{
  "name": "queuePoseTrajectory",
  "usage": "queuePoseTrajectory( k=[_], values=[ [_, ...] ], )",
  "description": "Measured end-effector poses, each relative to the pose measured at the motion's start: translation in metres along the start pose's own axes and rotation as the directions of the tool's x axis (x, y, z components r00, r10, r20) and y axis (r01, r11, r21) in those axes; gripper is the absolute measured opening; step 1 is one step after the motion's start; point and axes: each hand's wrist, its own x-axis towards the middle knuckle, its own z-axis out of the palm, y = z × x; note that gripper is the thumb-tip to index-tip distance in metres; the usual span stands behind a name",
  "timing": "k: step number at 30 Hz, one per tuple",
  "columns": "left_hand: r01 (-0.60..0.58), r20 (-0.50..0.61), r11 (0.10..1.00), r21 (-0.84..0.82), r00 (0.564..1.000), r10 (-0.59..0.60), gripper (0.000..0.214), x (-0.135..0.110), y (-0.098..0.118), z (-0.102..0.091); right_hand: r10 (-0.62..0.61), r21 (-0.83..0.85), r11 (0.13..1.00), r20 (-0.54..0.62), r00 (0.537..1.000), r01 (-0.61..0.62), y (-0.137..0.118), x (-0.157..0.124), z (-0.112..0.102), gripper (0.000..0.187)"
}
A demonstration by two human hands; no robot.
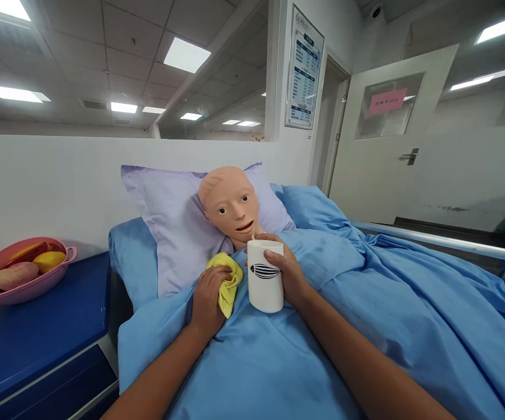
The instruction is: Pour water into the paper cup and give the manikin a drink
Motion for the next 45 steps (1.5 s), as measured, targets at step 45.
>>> queuePoseTrajectory(
  k=[45],
  values=[
    [0.128,-0.049,0.987,-0.092,0.990,-0.133,0.018,-0.005,-0.006,0.005,0.062,-0.008,0.998,-0.030,0.998,-0.062,-0.001,0.003,0.009,0.045]
  ],
)
